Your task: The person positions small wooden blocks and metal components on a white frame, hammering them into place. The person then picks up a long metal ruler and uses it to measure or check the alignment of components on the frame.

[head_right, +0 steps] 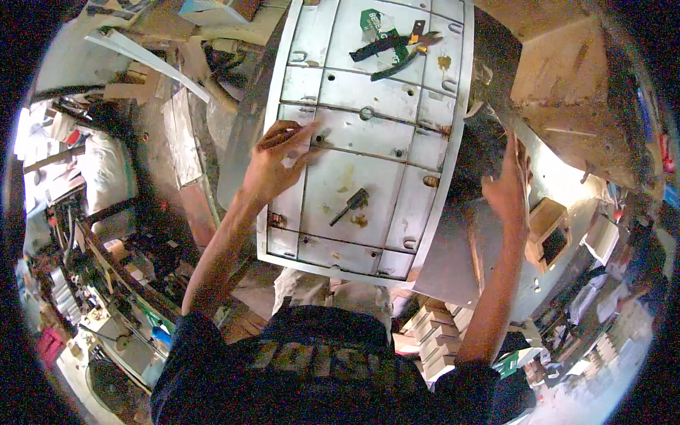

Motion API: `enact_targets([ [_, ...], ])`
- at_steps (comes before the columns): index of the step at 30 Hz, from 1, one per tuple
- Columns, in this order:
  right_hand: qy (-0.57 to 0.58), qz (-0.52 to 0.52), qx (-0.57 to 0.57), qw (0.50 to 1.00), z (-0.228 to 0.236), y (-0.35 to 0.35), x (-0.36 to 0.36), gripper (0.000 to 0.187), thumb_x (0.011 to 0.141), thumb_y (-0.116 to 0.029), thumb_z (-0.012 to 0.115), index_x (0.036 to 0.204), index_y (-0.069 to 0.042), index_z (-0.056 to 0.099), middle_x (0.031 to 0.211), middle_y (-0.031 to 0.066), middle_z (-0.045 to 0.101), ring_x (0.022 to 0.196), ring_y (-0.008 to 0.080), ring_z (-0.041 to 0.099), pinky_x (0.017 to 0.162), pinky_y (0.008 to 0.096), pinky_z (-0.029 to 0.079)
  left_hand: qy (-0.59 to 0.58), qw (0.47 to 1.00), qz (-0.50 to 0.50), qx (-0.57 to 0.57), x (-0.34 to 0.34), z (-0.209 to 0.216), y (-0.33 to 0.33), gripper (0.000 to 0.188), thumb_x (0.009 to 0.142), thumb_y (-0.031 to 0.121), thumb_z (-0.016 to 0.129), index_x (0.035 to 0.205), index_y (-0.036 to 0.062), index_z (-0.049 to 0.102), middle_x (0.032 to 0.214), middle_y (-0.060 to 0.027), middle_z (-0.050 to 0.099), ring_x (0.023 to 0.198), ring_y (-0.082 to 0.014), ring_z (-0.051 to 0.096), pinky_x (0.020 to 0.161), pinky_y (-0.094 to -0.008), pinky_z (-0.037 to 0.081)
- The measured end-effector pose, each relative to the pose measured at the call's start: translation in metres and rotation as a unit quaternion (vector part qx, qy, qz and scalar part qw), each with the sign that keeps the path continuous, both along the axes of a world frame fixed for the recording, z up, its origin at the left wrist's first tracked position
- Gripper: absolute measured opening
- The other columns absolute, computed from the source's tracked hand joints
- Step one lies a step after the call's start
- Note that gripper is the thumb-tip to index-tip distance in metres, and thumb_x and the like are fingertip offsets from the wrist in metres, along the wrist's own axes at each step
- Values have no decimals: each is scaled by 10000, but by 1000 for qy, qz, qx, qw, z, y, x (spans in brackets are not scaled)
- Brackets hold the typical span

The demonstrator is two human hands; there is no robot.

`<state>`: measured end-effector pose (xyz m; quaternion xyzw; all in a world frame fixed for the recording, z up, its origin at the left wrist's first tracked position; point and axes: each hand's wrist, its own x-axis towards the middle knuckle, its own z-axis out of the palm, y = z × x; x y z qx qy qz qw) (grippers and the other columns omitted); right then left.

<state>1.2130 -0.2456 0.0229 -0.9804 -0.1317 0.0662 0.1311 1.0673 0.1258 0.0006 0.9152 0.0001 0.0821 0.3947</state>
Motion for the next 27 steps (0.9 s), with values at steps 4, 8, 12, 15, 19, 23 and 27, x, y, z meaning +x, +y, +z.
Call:
enact_targets([
  [4, 29, -30, 16, 999, -30, 8, 39, 830, 694, 6, 701, 1448, 2, 355, 1416, 268, 446, 1334, 406, 416, 1133, 423, 321, -71, 984, 154, 45, -30, 0, 22, 595, 858, 96, 719, 1417, 126, 516, 1297, -172, 607, 1126, -326, 604, 987, -403, 466],
  [8, -80, -1, 127, 989, 17, 15, -14, 684, 727, -10, 706, 1359, 11, 444, 1277, 196, 556, 1179, 339, 552, 1009, 391, 444, 34, 932, 353, 74, -68, -34, 78, 460, 970, 204, 538, 1404, 52, 507, 1372, -209, 550, 1265, -345, 510, 1062, -449, 374],
  [12, -72, -109, 419, 898, 92, 61, -56, 603, 745, -28, 690, 1312, -6, 485, 1236, 112, 575, 1090, 236, 591, 972, 367, 468, 90, 909, 379, 151, -88, -84, 118, 531, 1028, 376, 371, 1420, 34, 479, 1368, -213, 552, 1303, -368, 464, 1094, -487, 293],
  [15, 23, -61, 720, 691, 121, 112, -60, 408, 788, -145, 648, 1155, -25, 516, 1027, 76, 582, 924, 265, 561, 898, 433, 438, 138, 919, 359, 89, -74, -78, 113, 532, 1035, 406, 329, 1240, 6, 614, 1166, -228, 649, 1131, -385, 575, 994, -470, 391],
  [19, 136, 195, 727, 645, 145, 175, -69, 241, 805, -176, 581, 1004, -61, 507, 944, 68, 557, 871, 267, 524, 835, 462, 410, 105, 923, 367, 55, -76, -73, 113, 552, 1040, 383, 329, 959, -17, 701, 938, -230, 689, 935, -393, 638, 892, -473, 446],
  [23, -30, 100, 616, 781, 53, 234, -88, 195, 758, -180, 626, 889, -76, 525, 772, 61, 564, 718, 174, 554, 667, 352, 469, 157, 919, 362, 7, -73, -66, 112, 552, 1038, 376, 350, 866, -15, 699, 883, -215, 693, 884, -383, 645, 867, -476, 450],
  [27, 15, 101, 653, 750, 46, 273, -80, 350, 709, -132, 706, 1009, -51, 546, 848, 54, 605, 773, 143, 568, 717, 283, 467, 121, 923, 365, 25, -75, -75, 116, 545, 1037, 379, 362, 865, -12, 701, 854, -207, 690, 857, -386, 639, 863, -464, 445],
])
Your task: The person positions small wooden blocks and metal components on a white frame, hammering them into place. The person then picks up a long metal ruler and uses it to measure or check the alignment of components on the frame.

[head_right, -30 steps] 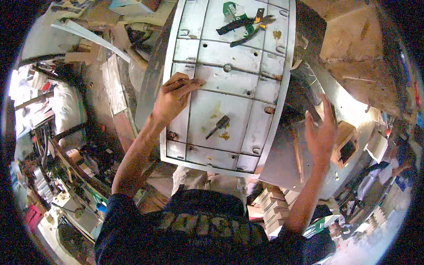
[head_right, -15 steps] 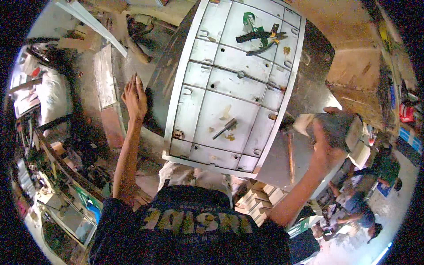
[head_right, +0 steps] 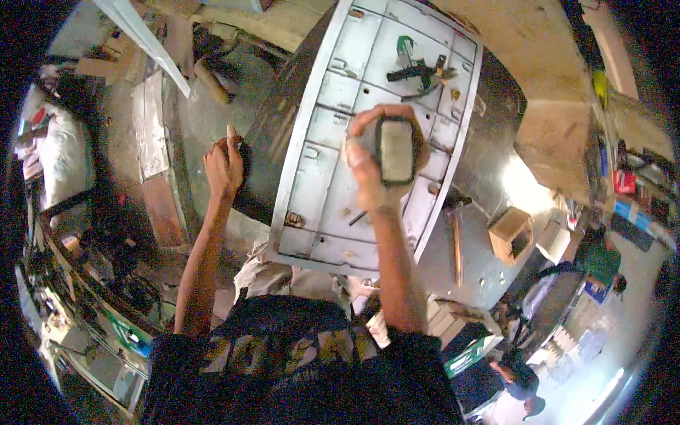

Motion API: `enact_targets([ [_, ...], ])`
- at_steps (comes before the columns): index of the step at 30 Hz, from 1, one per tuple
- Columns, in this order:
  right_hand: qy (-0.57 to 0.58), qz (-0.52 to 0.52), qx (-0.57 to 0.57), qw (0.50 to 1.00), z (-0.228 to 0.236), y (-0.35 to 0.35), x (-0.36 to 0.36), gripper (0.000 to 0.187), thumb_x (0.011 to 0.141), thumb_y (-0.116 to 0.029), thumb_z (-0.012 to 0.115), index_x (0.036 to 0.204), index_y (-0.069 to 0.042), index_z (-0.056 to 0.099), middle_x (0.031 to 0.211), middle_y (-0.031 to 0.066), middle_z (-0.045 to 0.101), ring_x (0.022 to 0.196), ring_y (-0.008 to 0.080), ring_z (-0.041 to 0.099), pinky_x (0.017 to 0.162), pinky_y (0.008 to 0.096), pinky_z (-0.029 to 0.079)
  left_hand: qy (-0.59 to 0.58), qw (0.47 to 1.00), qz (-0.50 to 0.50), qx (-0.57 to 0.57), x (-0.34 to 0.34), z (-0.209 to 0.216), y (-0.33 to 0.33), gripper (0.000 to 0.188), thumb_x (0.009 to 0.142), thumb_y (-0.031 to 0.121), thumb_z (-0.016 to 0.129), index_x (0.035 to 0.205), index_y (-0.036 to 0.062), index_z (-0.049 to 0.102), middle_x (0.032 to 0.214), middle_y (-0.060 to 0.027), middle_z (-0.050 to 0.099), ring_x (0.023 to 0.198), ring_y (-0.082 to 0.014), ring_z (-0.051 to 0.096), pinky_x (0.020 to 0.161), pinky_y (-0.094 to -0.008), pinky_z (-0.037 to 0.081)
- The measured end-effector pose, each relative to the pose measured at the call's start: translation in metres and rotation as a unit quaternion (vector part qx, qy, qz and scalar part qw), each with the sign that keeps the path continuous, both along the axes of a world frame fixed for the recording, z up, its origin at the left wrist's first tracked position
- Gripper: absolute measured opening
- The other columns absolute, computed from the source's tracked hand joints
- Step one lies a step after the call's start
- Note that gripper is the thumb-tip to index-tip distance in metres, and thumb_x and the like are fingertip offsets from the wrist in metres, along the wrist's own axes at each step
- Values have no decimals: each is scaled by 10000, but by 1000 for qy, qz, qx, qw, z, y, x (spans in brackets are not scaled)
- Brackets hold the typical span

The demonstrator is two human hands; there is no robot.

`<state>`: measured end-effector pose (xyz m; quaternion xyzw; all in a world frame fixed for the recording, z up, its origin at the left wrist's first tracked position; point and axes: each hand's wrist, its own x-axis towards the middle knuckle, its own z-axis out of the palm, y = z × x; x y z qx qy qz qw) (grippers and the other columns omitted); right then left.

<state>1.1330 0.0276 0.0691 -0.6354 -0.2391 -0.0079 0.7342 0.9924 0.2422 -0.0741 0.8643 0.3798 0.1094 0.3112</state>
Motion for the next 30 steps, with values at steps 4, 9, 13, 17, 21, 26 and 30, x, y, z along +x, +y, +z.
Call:
enact_targets([
  [4, 28, -5, -15, 999, 41, -8, 4, 382, 704, -134, 736, 1033, -72, 553, 878, 34, 602, 791, 116, 551, 726, 271, 466, 52, 998, 20, -16, -6, 8, 6, 548, 1036, 397, 367, 899, -4, 714, 829, -205, 685, 839, -394, 631, 858, -449, 441],
  [9, -17, -71, -280, 957, 49, -59, 23, 336, 708, -206, 828, 911, -89, 587, 696, -20, 565, 614, 110, 547, 572, 266, 452, 28, 998, 54, -30, -2, 0, 5, 540, 1029, 417, 398, 969, -16, 716, 882, -227, 694, 849, -408, 646, 813, -477, 472],
  [13, -185, -114, -470, 856, -43, -160, 74, 550, 690, -346, 781, 1105, -20, 627, 1103, 220, 618, 1105, 380, 557, 968, 486, 423, 24, 997, -10, -69, 2, -9, 3, 496, 1016, 381, 460, 1062, -63, 676, 943, -258, 696, 849, -409, 646, 790, -446, 499],
  [17, -197, -138, -563, 791, -74, -199, 88, 466, 692, -256, 734, 1103, -66, 626, 1062, 142, 622, 1083, 337, 534, 1048, 495, 273, -21, 1000, -14, -19, -10, -61, 26, 591, 1009, 475, 470, 1121, -74, 659, 1006, -258, 692, 883, -369, 647, 819, -447, 489],
  [21, -168, -266, -405, 858, -46, -211, 26, 384, 724, -143, 702, 1093, -78, 620, 1052, 115, 631, 1068, 313, 544, 987, 458, 368, -191, 981, -39, -6, -24, -149, 97, 678, 995, 536, 476, 1083, -104, 680, 963, -215, 715, 846, -320, 635, 805, -457, 490],
  [26, -11, -471, -416, 778, -51, -314, -94, 273, 799, -9, 652, 1063, -78, 666, 1031, 100, 679, 907, 262, 670, 801, 348, 538, -132, 990, -30, -27, -51, -170, 171, 566, 1003, 470, 499, 1179, -40, 672, 924, -157, 695, 767, -248, 596, 707, -427, 497],
  [30, 204, -640, -327, 665, -108, -471, -214, 282, 815, -6, 657, 1093, -47, 681, 1003, 124, 720, 862, 190, 701, 753, 326, 547, -121, 985, -113, 42, -27, -124, 87, 539, 993, 469, 499, 1024, -28, 708, 855, -132, 685, 694, -244, 588, 630, -421, 494],
])
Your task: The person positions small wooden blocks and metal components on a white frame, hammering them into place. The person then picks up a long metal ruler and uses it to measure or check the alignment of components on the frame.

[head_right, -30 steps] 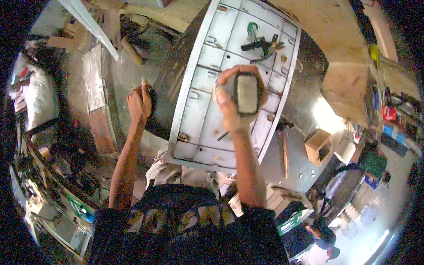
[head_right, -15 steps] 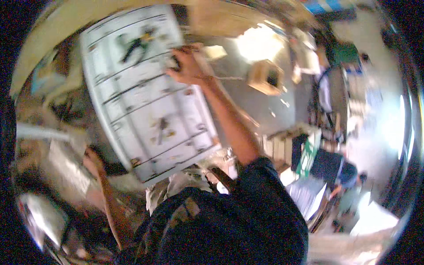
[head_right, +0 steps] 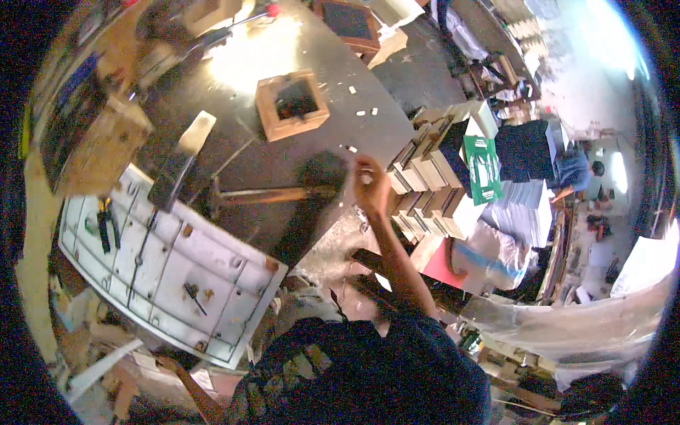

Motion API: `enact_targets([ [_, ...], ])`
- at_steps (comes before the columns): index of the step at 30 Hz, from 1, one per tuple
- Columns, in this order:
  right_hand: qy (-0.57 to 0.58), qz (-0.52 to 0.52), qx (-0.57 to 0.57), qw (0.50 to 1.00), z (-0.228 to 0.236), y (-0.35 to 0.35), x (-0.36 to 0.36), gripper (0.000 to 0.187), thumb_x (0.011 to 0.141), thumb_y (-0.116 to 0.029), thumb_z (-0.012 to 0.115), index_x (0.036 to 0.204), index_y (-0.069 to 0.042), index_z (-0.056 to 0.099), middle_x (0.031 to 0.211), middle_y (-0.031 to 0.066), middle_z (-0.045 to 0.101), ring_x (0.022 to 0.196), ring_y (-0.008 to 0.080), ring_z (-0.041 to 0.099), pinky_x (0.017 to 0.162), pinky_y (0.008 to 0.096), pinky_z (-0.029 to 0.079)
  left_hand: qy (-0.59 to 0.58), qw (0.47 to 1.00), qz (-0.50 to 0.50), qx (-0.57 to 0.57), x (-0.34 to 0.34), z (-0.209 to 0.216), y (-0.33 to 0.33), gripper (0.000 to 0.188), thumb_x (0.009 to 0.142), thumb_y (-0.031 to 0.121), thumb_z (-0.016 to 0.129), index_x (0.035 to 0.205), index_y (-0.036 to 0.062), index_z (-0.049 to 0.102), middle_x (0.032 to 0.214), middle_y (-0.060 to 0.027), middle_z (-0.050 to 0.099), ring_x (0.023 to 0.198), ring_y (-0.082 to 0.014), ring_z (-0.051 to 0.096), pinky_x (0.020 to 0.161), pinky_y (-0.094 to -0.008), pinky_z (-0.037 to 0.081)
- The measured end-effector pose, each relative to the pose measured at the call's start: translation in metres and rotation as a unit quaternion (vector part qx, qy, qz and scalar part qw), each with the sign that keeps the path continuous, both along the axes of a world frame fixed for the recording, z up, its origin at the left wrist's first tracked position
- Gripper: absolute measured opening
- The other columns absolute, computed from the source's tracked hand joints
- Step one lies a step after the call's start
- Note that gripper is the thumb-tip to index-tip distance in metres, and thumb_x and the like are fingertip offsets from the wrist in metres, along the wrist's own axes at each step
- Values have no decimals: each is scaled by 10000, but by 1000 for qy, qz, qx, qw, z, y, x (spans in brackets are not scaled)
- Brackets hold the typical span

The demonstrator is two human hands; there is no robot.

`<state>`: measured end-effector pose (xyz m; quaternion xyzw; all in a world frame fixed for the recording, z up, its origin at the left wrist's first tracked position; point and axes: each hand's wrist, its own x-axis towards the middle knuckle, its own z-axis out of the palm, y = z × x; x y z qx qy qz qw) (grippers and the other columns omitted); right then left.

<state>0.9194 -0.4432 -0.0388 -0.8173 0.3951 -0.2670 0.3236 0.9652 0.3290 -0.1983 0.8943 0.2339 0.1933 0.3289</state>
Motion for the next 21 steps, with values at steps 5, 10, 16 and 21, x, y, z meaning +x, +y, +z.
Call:
enact_targets([
  [5, 40, 25, -106, 993, -2, -98, 20, 339, 877, -31, 667, 1213, -37, 619, 1101, 144, 671, 997, 213, 666, 780, 309, 539, 56, 994, 95, 2, 14, 16, -20, 539, 993, 467, 500, 1014, -31, 707, 850, -132, 684, 687, -244, 587, 627, -423, 494],
  [10, 14, 29, -11, 999, -9, -143, 53, 395, 846, -38, 693, 1233, -56, 613, 1140, 171, 630, 1047, 278, 646, 803, 353, 559, 85, 989, 121, -7, 26, 17, -31, 540, 993, 465, 500, 1004, -34, 707, 845, -132, 684, 680, -244, 586, 624, -425, 495],
  [16, 20, 106, -34, 994, 1, -154, 68, 397, 829, -78, 739, 1213, -69, 638, 1072, 149, 637, 905, 249, 639, 745, 324, 538, 99, 985, 142, -14, 33, 21, -25, 540, 993, 462, 501, 992, -37, 706, 839, -133, 684, 672, -244, 584, 621, -427, 495],
  [21, 4, 150, -82, 985, 2, -166, 74, 286, 820, -91, 746, 1099, -49, 697, 958, 132, 658, 815, 253, 635, 682, 320, 515, 109, 982, 154, -25, 32, 28, -25, 541, 993, 460, 501, 983, -40, 706, 834, -133, 683, 665, -244, 583, 618, -428, 495],
])
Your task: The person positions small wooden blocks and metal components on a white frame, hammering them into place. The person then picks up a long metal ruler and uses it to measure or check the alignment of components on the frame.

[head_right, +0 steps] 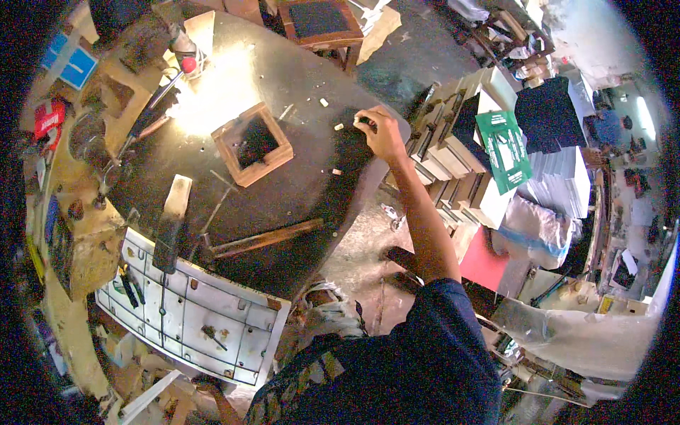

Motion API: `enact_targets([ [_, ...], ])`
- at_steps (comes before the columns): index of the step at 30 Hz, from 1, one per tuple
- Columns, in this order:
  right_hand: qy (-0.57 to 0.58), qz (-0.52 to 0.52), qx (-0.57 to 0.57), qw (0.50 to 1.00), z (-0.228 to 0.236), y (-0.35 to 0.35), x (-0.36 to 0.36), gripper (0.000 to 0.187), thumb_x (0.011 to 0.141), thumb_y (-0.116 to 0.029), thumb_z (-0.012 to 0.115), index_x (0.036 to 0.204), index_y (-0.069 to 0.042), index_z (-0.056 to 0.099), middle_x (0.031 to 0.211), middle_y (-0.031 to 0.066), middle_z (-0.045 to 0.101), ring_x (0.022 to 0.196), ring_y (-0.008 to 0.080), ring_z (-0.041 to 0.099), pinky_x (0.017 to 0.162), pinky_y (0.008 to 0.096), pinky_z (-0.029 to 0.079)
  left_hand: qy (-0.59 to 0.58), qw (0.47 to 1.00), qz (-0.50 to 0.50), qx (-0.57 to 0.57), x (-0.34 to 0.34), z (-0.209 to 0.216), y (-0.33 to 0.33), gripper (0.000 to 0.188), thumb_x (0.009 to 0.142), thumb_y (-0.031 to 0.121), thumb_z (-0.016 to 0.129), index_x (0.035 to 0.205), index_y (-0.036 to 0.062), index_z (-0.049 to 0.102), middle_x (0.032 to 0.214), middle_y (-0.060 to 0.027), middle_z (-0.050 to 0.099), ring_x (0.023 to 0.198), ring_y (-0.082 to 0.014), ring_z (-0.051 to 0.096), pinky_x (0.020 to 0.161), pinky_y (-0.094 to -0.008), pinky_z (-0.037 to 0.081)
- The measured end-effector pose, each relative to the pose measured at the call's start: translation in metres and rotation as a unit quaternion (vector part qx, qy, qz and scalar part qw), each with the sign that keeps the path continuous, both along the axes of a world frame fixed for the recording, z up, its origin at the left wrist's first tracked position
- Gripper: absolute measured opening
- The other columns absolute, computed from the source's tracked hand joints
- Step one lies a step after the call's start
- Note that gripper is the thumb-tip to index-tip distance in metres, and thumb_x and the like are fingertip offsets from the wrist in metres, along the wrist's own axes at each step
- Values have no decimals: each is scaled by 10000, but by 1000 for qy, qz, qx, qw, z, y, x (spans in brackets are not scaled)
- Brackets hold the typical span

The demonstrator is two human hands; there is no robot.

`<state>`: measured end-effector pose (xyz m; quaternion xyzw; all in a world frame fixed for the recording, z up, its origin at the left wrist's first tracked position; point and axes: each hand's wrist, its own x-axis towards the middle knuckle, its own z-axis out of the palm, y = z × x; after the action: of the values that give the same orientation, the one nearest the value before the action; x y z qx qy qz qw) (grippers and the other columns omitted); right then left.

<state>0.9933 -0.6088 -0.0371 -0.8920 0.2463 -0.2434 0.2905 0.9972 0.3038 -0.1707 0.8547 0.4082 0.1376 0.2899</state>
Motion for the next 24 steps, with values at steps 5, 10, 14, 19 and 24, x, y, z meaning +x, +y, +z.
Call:
enact_targets([
  [5, -142, -111, 280, 943, 13, 31, -15, 243, 901, -94, 700, 1113, 21, 679, 1007, 92, 711, 897, 144, 645, 759, 270, 509, 3, 1000, 24, -12, -12, -1, 14, 541, 993, 458, 502, 973, -43, 705, 828, -133, 683, 659, -245, 583, 616, -430, 496],
  [10, -212, -109, 487, 840, 44, 106, -41, 322, 896, -59, 691, 1197, 39, 638, 1017, 94, 706, 934, 169, 652, 848, 294, 507, 8, 999, 37, -32, -23, -14, 32, 542, 993, 456, 502, 963, -45, 705, 823, -133, 683, 652, -245, 582, 613, -432, 496],
  [14, -165, -54, 577, 798, 68, 182, -20, 323, 904, -17, 652, 1214, 64, 609, 1084, 119, 676, 1031, 188, 639, 917, 284, 499, -17, 997, 61, -52, -30, -29, 64, 543, 993, 455, 502, 955, -48, 705, 819, -134, 683, 646, -245, 581, 611, -433, 496],
  [19, -70, 56, 594, 800, 86, 279, 18, 318, 915, -31, 659, 1212, 74, 619, 1046, 121, 685, 991, 201, 668, 913, 318, 538, -30, 999, -29, 11, -32, -25, 24, 517, 978, 404, 536, 820, -64, 691, 684, -149, 658, 590, -261, 587, 570, -456, 492],
  [24, 43, 225, 564, 794, 93, 399, 58, 280, 906, -68, 684, 1154, 61, 663, 1014, 92, 700, 933, 157, 670, 861, 311, 560, 115, 981, -24, 156, -23, 20, 6, 519, 963, 428, 528, 841, -55, 672, 722, -186, 666, 622, -316, 622, 597, -450, 488],
])
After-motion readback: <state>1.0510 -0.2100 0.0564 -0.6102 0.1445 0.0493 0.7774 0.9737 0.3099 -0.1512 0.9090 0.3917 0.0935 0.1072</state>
